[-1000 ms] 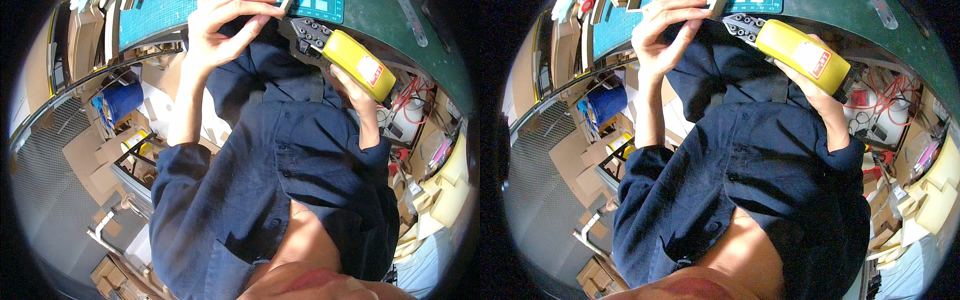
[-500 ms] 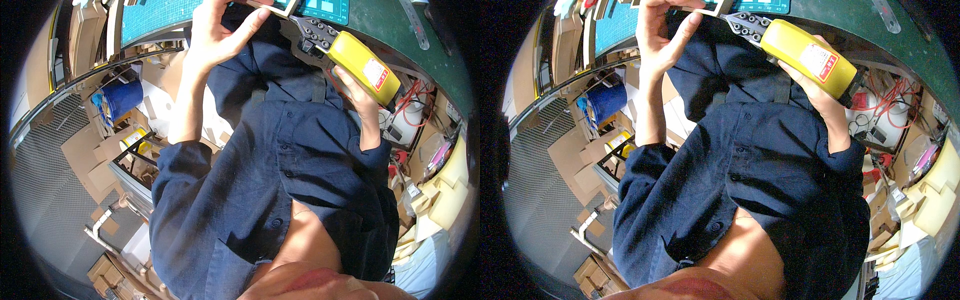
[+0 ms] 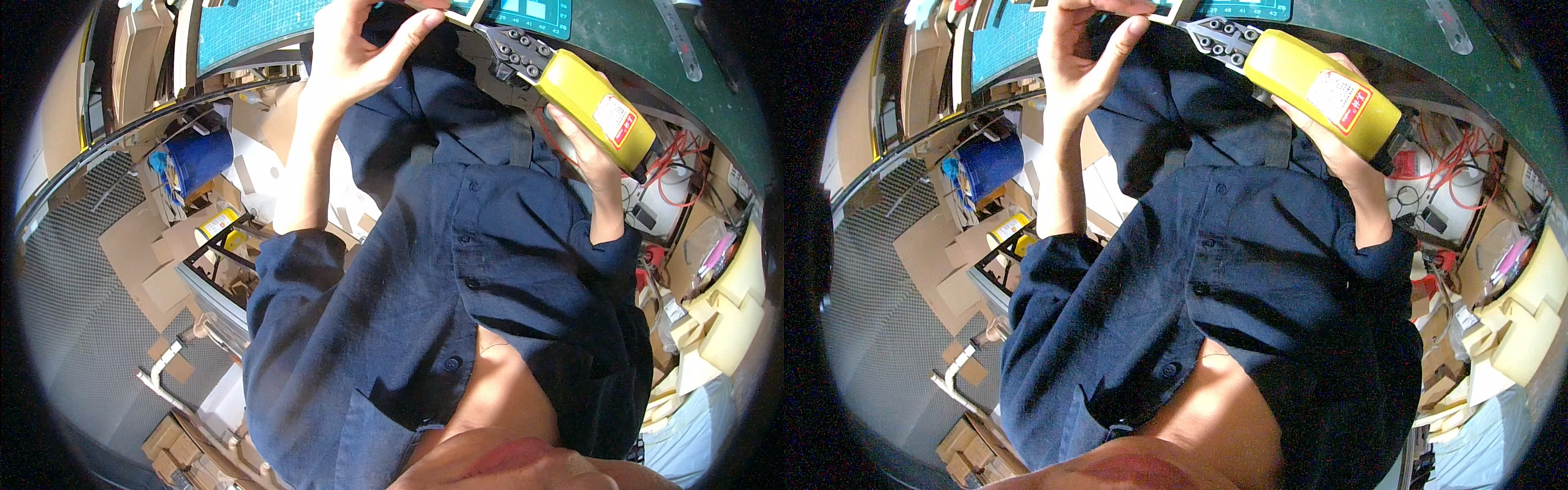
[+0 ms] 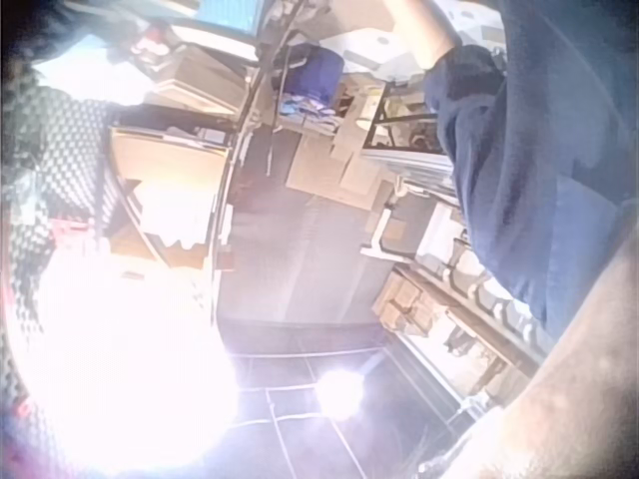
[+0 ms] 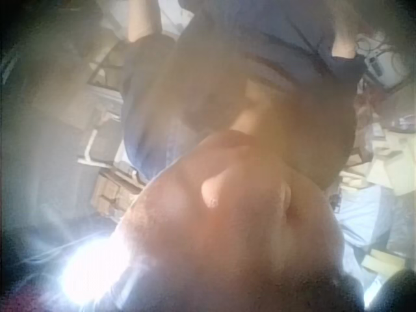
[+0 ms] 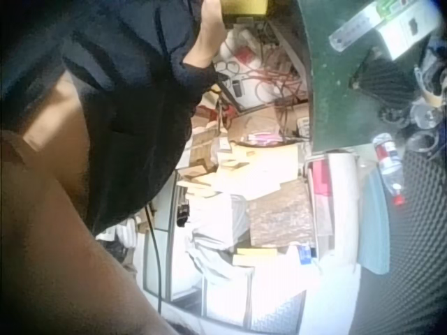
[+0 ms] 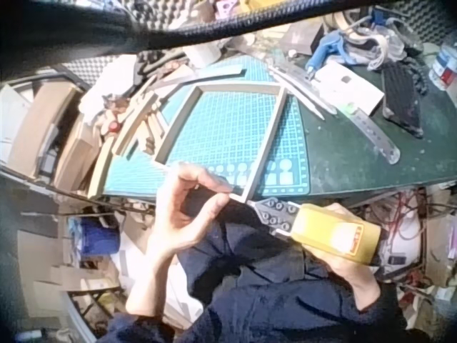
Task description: The person assembles small wooden frames by joining thin wooden pieces at the corners. They use a yellow staple gun to fasten the joints, repeatedly picking up pieces, aligning them, and stapling them together on a green cutting mat.
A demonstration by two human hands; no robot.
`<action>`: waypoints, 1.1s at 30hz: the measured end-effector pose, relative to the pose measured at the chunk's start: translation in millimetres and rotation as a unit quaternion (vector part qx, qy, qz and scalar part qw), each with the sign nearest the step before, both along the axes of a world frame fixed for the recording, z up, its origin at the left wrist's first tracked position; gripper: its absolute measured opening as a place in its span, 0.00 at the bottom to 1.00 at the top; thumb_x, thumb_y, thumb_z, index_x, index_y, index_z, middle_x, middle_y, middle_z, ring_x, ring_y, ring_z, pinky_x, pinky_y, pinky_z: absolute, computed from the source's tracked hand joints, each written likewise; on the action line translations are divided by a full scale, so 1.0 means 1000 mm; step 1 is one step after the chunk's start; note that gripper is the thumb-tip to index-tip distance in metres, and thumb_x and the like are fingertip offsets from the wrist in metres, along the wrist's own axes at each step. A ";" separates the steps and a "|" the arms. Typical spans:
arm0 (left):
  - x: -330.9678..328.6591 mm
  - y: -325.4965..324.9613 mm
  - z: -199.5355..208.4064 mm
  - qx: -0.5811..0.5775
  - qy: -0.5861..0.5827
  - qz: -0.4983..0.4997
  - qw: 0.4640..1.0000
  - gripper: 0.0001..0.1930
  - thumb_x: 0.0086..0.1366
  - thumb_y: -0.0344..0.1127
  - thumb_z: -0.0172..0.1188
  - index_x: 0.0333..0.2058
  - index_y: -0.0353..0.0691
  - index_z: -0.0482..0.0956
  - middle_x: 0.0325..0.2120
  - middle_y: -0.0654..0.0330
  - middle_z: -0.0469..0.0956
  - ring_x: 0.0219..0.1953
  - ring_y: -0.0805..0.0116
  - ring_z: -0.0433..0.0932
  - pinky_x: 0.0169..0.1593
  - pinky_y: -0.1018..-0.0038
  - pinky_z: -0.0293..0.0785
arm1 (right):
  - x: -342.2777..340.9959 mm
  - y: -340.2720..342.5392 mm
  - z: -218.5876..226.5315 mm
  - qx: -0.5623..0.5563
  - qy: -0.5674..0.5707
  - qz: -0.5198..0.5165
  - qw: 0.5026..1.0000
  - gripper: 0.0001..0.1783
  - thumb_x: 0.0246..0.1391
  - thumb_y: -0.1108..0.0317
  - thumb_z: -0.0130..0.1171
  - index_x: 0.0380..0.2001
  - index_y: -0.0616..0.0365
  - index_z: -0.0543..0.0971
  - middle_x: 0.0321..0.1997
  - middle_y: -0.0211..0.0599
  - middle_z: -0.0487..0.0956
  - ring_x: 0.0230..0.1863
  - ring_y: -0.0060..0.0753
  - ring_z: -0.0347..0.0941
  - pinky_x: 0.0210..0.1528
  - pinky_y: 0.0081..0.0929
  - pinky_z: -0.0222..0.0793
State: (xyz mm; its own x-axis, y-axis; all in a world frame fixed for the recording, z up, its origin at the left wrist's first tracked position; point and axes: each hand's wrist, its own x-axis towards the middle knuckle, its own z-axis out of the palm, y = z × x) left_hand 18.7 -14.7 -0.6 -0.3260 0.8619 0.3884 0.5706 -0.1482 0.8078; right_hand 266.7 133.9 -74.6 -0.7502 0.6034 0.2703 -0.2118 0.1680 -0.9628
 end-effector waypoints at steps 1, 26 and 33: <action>0.000 0.000 0.000 0.001 -0.008 0.003 1.000 0.13 0.66 0.20 0.64 0.45 0.36 0.71 0.37 0.58 0.80 0.42 0.69 0.81 0.50 0.73 0.77 | 0.000 0.000 0.001 -0.003 -0.004 0.000 1.000 0.17 0.53 0.77 0.73 0.46 0.64 0.81 0.46 0.35 0.82 0.48 0.28 0.80 0.53 0.26 0.72; 0.013 0.019 0.000 0.007 0.364 0.113 0.924 0.15 0.57 0.53 0.73 0.32 0.51 0.82 0.29 0.67 0.74 0.38 0.65 0.74 0.55 0.62 0.61 | 0.224 0.074 0.025 0.225 -0.402 -0.168 0.871 0.23 0.65 0.76 0.53 0.63 0.64 0.73 0.65 0.45 0.75 0.65 0.38 0.72 0.70 0.35 0.63; 0.032 0.015 0.043 0.042 0.290 0.183 0.939 0.10 0.57 0.41 0.70 0.30 0.47 0.79 0.29 0.65 0.75 0.37 0.64 0.76 0.54 0.64 0.63 | 0.228 0.146 0.117 0.391 -0.238 -0.349 0.818 0.20 0.68 0.72 0.58 0.60 0.66 0.75 0.56 0.45 0.82 0.54 0.42 0.78 0.62 0.36 0.70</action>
